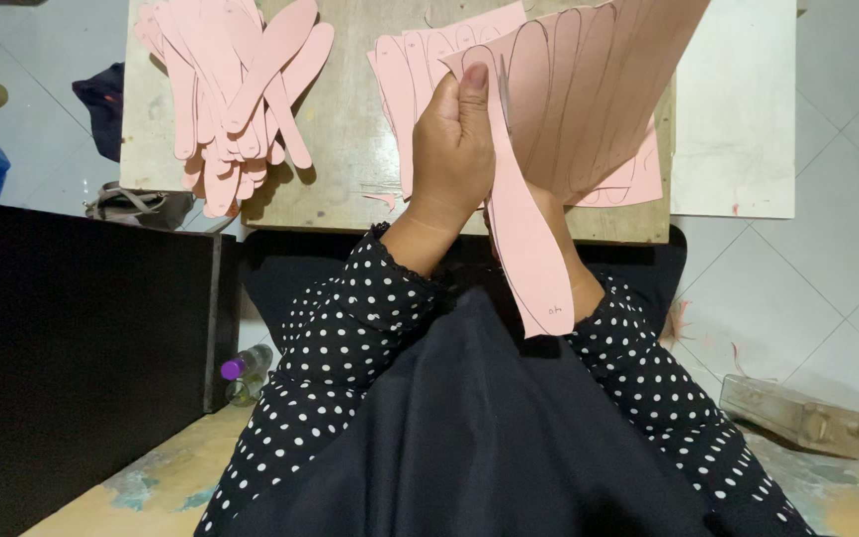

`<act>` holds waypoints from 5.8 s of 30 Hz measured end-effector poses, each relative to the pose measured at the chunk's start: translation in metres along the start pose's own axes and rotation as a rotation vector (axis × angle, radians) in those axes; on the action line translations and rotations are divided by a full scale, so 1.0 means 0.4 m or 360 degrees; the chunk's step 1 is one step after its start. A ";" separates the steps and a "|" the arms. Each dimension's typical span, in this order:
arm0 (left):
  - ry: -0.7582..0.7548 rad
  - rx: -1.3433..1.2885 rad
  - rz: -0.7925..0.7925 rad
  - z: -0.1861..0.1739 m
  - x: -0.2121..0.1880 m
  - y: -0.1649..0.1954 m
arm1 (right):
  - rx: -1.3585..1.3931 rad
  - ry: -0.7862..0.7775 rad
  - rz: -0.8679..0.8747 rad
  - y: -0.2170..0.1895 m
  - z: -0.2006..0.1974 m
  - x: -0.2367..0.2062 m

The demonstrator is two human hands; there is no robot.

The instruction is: The person cuts elongated pink foam shoe components from a larger marked sheet using red-handled scissors, following drawn outlines. They cut one piece at a time, set finished pieces onto a growing pile on the left of the work board, and reposition the sheet to cut the next outline.

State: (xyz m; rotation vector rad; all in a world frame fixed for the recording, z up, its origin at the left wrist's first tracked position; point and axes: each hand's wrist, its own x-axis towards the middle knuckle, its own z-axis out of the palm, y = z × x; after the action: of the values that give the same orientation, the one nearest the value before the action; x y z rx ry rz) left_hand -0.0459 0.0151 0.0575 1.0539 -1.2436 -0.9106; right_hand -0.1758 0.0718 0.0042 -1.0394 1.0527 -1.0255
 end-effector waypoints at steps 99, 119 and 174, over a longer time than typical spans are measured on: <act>-0.0957 -0.1481 -0.0755 -0.092 -0.018 -0.151 | -0.0640 0.0186 -0.0225 -0.079 -0.049 0.010; -0.0044 -0.0896 -0.0221 -0.030 -0.037 -0.034 | -0.0637 0.0232 -0.0362 -0.075 0.014 0.022; -0.0606 -0.0796 -0.0303 -0.105 0.028 -0.020 | 0.0375 0.0190 -0.0487 -0.152 0.047 0.050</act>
State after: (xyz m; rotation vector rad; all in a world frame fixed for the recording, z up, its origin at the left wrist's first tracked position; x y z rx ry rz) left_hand -0.0026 0.0070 0.0523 0.6188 -1.1404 -1.5301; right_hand -0.1623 0.0438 0.0631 -0.9717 0.8574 -1.4385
